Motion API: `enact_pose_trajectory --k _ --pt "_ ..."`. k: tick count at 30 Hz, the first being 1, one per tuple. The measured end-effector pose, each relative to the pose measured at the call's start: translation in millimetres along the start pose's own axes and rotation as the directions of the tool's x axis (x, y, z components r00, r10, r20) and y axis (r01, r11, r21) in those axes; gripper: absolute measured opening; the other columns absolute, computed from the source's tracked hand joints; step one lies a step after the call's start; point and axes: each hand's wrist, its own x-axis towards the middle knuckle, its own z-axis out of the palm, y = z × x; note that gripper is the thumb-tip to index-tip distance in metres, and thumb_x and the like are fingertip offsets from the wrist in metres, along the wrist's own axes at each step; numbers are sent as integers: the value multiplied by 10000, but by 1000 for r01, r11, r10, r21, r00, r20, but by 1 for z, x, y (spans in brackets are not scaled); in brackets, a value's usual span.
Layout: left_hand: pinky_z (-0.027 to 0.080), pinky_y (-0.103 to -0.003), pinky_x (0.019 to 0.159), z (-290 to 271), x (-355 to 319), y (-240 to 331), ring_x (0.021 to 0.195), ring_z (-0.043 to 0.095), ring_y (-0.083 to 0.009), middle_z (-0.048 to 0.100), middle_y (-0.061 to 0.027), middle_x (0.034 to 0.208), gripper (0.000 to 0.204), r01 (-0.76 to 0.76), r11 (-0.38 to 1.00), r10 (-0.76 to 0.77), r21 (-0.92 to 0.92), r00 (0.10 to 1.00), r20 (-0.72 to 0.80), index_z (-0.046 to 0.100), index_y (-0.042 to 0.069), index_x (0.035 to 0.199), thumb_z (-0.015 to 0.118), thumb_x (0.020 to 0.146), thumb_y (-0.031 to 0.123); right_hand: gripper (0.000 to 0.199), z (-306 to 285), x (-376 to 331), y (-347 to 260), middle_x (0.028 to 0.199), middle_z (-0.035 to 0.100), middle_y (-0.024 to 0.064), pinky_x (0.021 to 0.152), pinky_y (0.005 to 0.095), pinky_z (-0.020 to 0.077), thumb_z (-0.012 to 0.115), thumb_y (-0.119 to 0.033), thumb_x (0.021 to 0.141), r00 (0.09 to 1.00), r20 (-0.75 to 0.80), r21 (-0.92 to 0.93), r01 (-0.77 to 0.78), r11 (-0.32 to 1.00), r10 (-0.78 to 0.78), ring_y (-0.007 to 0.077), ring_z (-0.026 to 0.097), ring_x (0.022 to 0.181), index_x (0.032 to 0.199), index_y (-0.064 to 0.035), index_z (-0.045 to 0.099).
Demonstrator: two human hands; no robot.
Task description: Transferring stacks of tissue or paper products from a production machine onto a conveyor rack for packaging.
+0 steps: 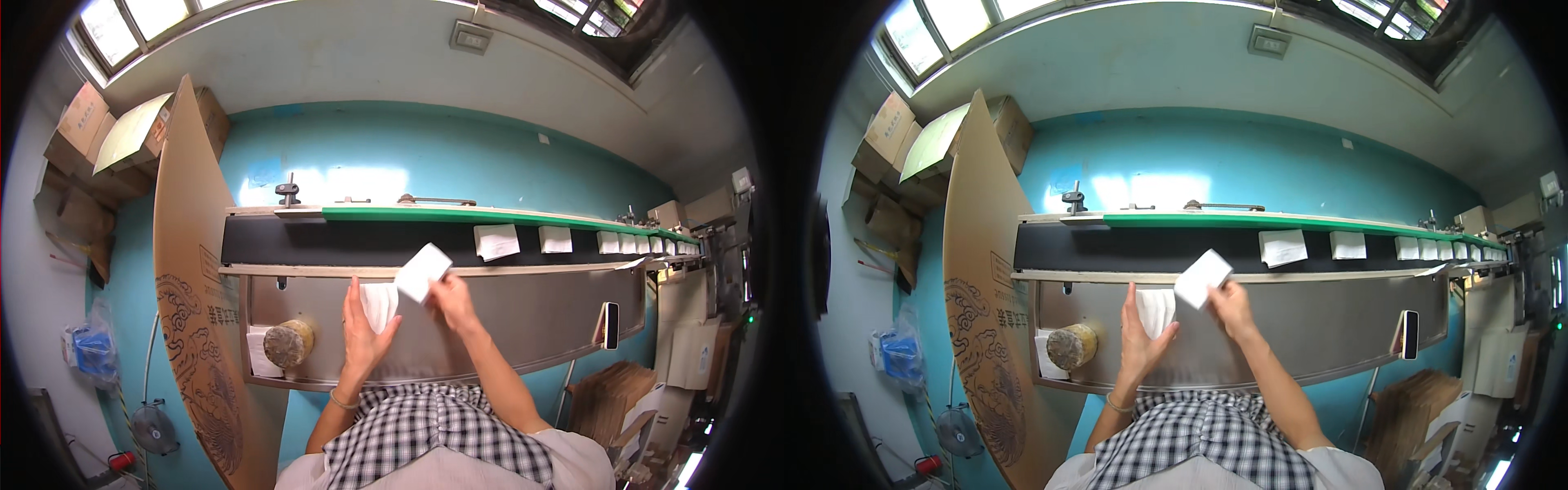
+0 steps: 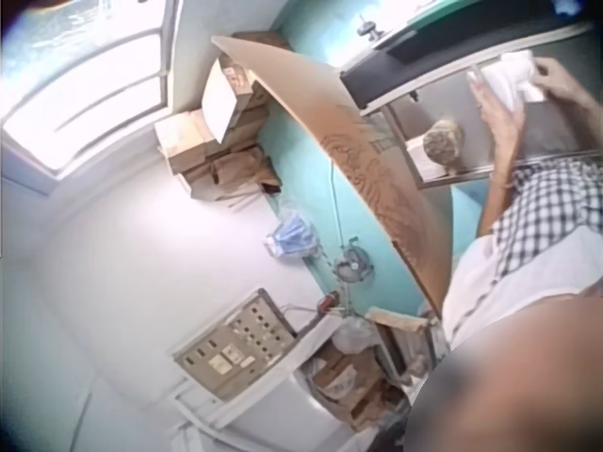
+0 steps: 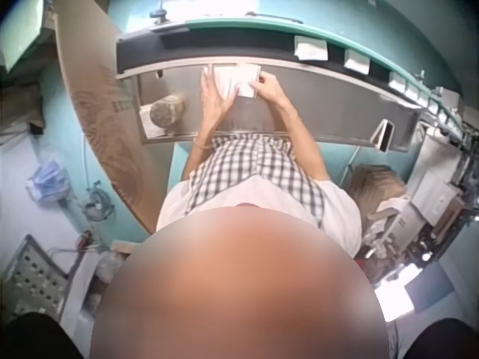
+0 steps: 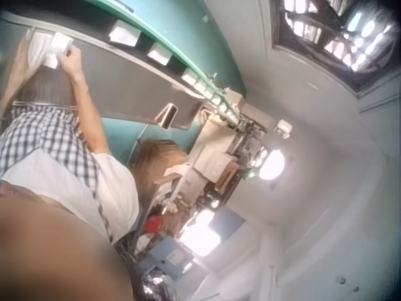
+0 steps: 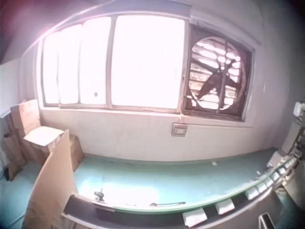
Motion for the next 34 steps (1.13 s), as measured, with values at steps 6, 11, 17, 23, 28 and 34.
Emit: enact_pose_trajectory --k 6,11,17,23,28,34 --pt "388 -462 1066 12 1 -1 1316 438 -435 389 -329 1426 954 231 886 -202 -403 973 115 169 -34 1510 775 822 228 392 39 -20 -11 970 679 102 784 322 527 656 -364 950 970 79 -446 240 863 -229 193 663 871 1147 -31 592" --pt "389 -461 1063 9 -4 1 1286 445 -421 402 -298 1394 958 143 954 -128 -264 989 72 174 -62 1497 777 813 230 437 45 -18 2 998 686 81 791 298 508 700 -347 919 992 98 -216 94 972 -74 116 617 899 1148 16 618" --pt "368 -457 1082 2 -4 3 1315 405 -408 388 -286 1397 993 154 974 -141 -164 986 91 177 -61 1497 805 778 211 260 17 -28 4 1010 687 49 795 274 515 646 -181 942 968 226 -312 -31 950 106 113 620 889 1099 25 669" --pt "401 -439 1058 2 0 12 1285 470 -387 431 -278 1390 818 142 966 -120 -218 986 114 247 -43 1492 715 879 229 288 10 4 -19 984 662 63 708 258 539 569 -243 1009 999 -34 91 -36 995 39 140 657 810 1160 3 571" --pt "416 -429 1043 12 -3 13 1265 501 -389 449 -294 1382 651 184 931 -131 -316 975 181 277 -51 1484 590 970 199 310 54 -24 -12 969 686 60 710 273 519 640 -258 970 966 68 -412 254 875 -249 96 624 815 1165 -18 617" --pt "400 -445 1055 7 -5 2 1323 427 -415 361 -276 1464 917 129 967 -92 -219 981 170 178 -32 1524 725 872 310 455 33 -24 -2 1201 645 98 917 300 484 676 -243 936 961 247 -109 -101 989 126 157 592 1086 1311 -6 574"
